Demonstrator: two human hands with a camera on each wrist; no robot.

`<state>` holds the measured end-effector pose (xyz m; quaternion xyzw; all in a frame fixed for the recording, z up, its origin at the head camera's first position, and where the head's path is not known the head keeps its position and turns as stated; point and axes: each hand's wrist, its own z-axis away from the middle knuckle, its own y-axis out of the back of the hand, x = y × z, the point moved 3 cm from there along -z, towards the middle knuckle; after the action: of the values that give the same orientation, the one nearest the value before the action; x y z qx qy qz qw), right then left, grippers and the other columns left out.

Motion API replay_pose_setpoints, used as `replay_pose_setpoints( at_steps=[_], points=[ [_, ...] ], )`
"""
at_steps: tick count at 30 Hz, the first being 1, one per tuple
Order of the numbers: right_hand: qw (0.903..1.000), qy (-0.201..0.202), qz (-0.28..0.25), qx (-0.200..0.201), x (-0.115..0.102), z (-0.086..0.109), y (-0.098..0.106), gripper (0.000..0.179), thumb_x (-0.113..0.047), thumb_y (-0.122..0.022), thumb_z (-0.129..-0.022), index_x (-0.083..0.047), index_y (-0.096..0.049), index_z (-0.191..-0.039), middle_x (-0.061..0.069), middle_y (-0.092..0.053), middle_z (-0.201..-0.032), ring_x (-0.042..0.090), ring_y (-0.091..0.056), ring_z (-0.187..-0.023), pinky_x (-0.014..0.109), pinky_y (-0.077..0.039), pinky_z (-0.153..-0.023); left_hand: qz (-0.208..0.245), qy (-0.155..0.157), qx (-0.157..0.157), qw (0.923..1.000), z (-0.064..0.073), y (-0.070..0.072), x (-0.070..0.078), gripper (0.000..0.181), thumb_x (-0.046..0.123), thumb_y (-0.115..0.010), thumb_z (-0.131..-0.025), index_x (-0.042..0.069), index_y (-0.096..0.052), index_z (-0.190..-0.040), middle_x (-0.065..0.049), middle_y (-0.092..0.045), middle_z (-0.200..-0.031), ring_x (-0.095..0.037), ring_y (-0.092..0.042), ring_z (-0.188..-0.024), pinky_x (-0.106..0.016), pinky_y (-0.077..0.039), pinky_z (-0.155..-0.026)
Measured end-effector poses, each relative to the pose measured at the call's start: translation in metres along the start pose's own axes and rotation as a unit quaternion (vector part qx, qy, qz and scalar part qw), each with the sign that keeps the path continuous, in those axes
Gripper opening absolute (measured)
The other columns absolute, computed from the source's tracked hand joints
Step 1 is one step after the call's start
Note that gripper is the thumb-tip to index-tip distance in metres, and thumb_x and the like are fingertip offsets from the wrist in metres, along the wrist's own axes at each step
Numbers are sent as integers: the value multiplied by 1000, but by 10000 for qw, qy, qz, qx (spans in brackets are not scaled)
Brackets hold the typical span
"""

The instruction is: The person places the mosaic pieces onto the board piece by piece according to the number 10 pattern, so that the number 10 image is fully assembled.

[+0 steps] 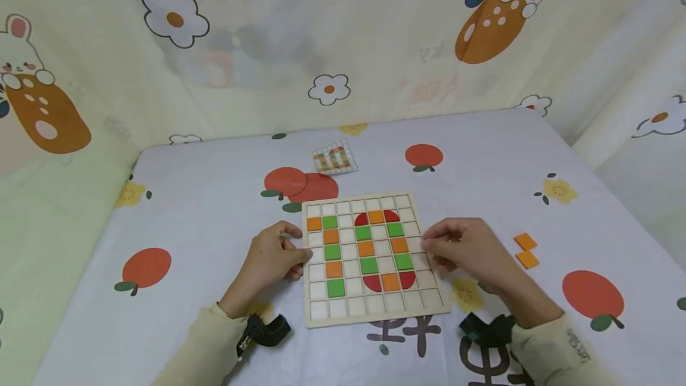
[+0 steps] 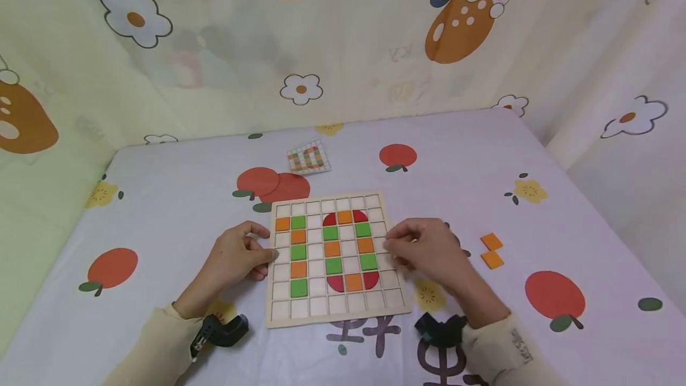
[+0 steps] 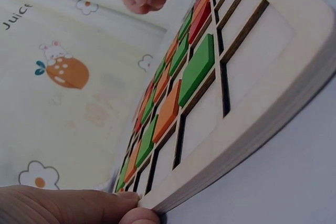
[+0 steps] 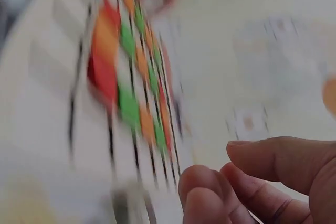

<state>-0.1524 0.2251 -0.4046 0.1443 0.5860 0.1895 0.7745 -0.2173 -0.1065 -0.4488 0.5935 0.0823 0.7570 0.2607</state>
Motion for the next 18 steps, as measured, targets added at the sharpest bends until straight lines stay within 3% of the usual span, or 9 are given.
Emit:
replay_pose_setpoints(
  at_steps=[5,9,13,18],
  points=[
    [9954,-378,557,678,35,7,66,38,-29,-70,-101,2,-69,-122,8,-71,-88,22,-66,-72,31,-58,-58,121,-44,-18,9999,0,0,0,35,4,-81,-89,0,-61,-117,-11,-66,-72,-15,-64,-50,-30,-60,-51],
    [9841,-888,1064,1112,62,12,105,51,-41,-69,-100,1,-65,-129,6,-71,-90,22,-62,-73,32,-54,-57,115,-64,15,9999,2,0,1,35,4,-81,-89,0,-61,-117,-11,-66,-72,-15,-64,-50,-29,-59,-50],
    [9713,-1298,1611,1174,82,15,125,61,-49,-70,-97,1,-61,-131,6,-68,-93,24,-58,-72,32,-48,-57,100,-57,39,9999,3,0,2,35,4,-81,-89,0,-61,-117,-11,-66,-72,-15,-64,-50,-29,-59,-50],
    [9631,-1203,2201,973,92,14,130,64,-48,-76,-93,6,-61,-124,12,-65,-90,25,-58,-72,32,-46,-56,113,-61,30,9999,3,-1,2,35,4,-81,-89,0,-62,-117,-11,-66,-73,-15,-64,-50,-29,-59,-50]
  ],
)
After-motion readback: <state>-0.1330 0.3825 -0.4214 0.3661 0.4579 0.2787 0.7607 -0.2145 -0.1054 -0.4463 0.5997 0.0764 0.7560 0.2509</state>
